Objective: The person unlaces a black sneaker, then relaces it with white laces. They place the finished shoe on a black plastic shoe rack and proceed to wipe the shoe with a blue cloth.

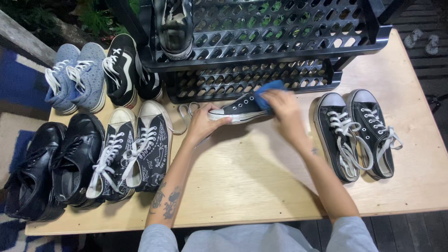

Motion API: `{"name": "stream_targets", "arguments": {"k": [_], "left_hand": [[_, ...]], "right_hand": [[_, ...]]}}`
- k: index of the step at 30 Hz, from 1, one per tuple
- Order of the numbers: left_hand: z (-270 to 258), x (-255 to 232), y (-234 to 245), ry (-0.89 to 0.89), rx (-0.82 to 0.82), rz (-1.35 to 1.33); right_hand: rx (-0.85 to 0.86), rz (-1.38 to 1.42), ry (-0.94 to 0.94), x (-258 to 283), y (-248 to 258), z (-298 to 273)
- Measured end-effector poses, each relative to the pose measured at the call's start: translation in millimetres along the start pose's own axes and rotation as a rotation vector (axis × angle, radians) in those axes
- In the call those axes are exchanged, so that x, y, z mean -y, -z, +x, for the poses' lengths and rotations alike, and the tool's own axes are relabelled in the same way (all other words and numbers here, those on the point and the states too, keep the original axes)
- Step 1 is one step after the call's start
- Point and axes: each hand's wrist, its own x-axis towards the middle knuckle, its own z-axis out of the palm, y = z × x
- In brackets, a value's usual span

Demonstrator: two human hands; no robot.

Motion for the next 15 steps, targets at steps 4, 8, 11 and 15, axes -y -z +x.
{"name": "stream_targets", "arguments": {"k": [4,8,11,15], "left_hand": [[-1,2,2,0.060,0.043,0.013],[-5,5,1,-0.024,0.013,0.016],[-2,5,-3,-0.010,0.016,0.028],[0,8,-5,0.022,0.044,0.023]], "right_hand": [[0.159,0.032,0.192,28,-38,0],[0.120,-0.048,0.003,-9,-19,-2],[0.134,-0.238,-0.066,-32,5,-10],[0.000,-0.166,-0.109,-22,10,-11]]}}
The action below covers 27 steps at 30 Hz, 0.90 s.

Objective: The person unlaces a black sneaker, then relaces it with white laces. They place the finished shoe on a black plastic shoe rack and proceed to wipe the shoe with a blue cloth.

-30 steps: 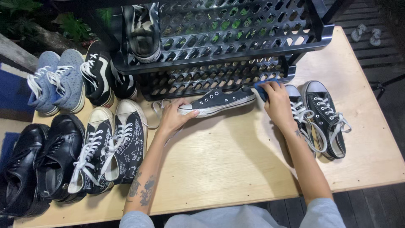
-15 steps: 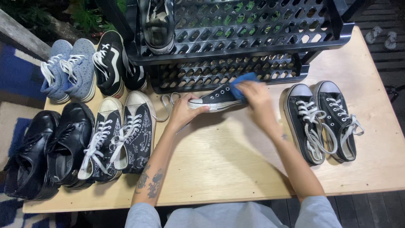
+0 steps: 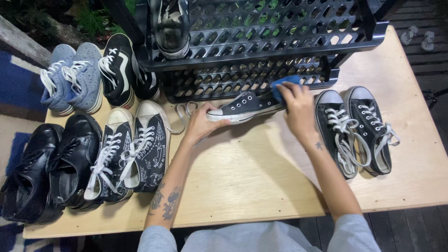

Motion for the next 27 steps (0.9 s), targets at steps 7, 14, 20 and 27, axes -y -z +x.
{"name": "stream_targets", "arguments": {"k": [7,14,20,27], "left_hand": [[-4,-1,1,-0.049,-0.038,0.031],[-3,-5,2,-0.067,-0.021,0.078],[-12,-7,4,-0.135,-0.027,0.050],[-30,-17,8,-0.245,-0.048,0.128]], "right_hand": [[0.114,0.090,0.357,48,-44,-12],[0.053,-0.134,0.045,-33,-12,-27],[-0.039,0.191,-0.220,-59,-15,-13],[0.312,0.220,-0.292,-79,-51,5]]}}
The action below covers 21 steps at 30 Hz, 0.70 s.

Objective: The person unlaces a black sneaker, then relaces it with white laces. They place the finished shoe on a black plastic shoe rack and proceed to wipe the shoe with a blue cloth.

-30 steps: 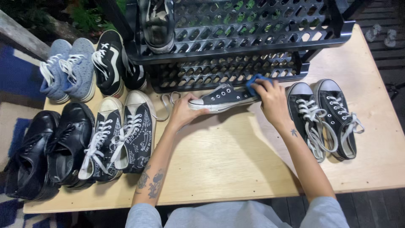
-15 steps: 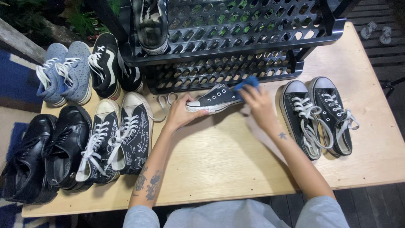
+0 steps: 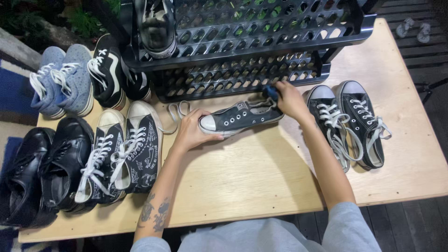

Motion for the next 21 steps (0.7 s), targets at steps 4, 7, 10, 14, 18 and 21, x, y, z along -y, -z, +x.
{"name": "stream_targets", "arguments": {"k": [4,7,10,14,18,21], "left_hand": [[-4,-5,7,-0.041,0.020,0.032],[-8,-6,9,-0.032,0.098,0.141],[-2,-7,12,-0.078,0.151,0.146],[17,-6,12,-0.177,0.200,0.190],[34,-6,13,-0.110,0.233,0.296],[35,0,8,-0.057,0.238,0.165]], "right_hand": [[0.121,0.032,0.174,-6,3,-10],[0.209,-0.073,0.185,4,10,-26],[0.312,-0.203,0.085,26,22,-42],[0.652,-0.272,-0.018,54,43,-68],[0.877,-0.167,0.043,80,47,-98],[0.775,-0.038,0.197,86,52,-100]]}}
